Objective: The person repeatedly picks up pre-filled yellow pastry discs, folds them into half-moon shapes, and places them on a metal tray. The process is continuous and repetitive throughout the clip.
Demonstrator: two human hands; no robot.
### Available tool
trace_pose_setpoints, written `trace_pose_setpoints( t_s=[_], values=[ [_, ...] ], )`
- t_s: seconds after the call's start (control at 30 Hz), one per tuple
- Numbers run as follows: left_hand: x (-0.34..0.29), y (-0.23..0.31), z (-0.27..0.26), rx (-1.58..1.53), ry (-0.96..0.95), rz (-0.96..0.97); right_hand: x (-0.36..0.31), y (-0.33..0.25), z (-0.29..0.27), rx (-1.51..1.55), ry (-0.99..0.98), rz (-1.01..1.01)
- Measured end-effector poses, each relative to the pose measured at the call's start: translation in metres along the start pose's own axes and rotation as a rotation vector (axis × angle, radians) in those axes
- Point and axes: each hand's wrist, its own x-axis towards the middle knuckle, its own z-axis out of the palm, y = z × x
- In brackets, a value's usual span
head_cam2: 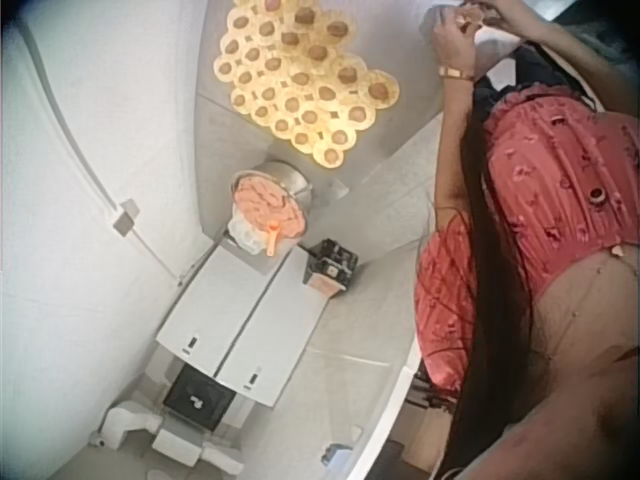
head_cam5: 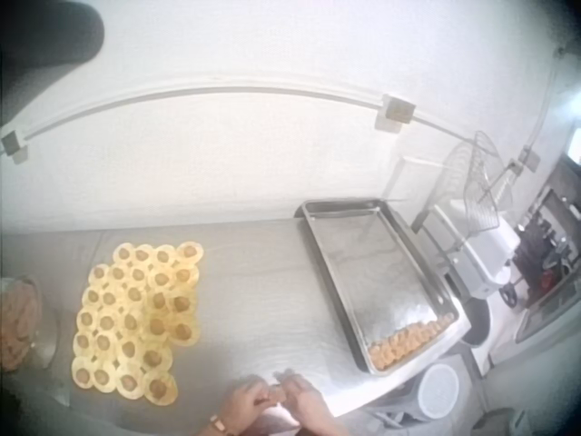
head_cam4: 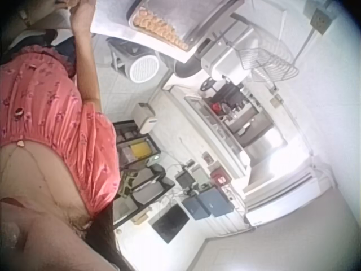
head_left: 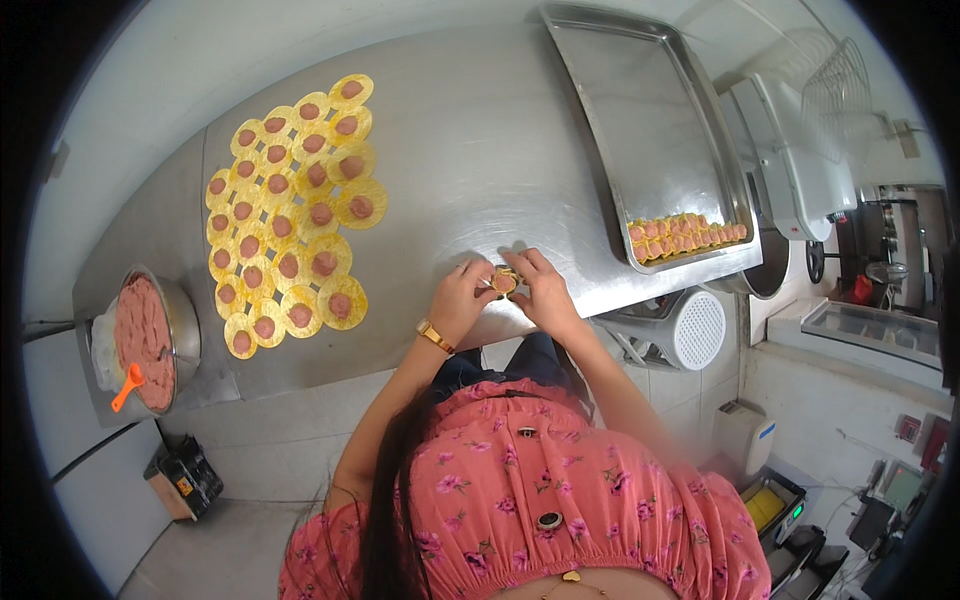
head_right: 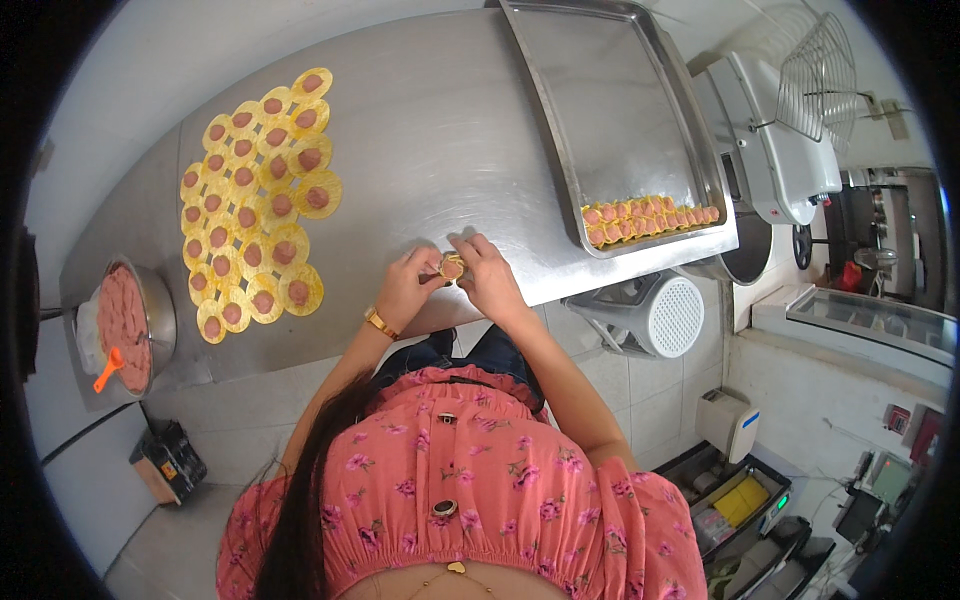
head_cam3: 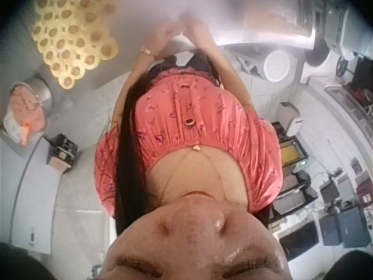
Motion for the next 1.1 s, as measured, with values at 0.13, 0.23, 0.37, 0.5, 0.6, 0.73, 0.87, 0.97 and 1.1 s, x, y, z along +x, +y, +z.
trace_pose_setpoints(
  t_s=[0.13,0.23,0.37,0.5,0.6,0.73,0.87,0.97,1.1],
  values=[
    [0.002,-0.004,0.000,0.077,-0.064,0.064,0.000,0.000,0.004,-0.005,-0.113,0.060],
    [0.002,-0.006,0.004,0.001,-0.038,0.036,0.003,0.001,0.003,0.004,-0.058,-0.012],
    [0.000,-0.004,0.008,-0.043,0.009,0.044,0.005,0.005,-0.003,0.073,-0.116,-0.008],
    [0.002,0.004,0.013,0.017,0.021,-0.068,0.015,0.015,-0.008,0.118,-0.252,-0.044],
    [0.002,0.011,0.016,0.092,0.039,-0.056,0.026,0.026,-0.013,0.075,-0.342,-0.152],
    [-0.004,0.009,0.024,-0.052,0.129,-0.170,0.032,0.035,-0.015,0.099,-0.378,-0.221],
    [-0.021,0.004,0.026,-0.201,0.208,-0.341,0.033,0.036,-0.008,0.011,-0.452,-0.479],
    [-0.027,0.015,0.031,-0.239,0.199,-0.384,0.034,0.038,-0.015,0.026,-0.531,-0.460],
    [-0.021,0.045,0.038,-0.334,0.249,-0.386,0.049,0.070,-0.087,0.271,-0.444,-0.233]
  ],
)
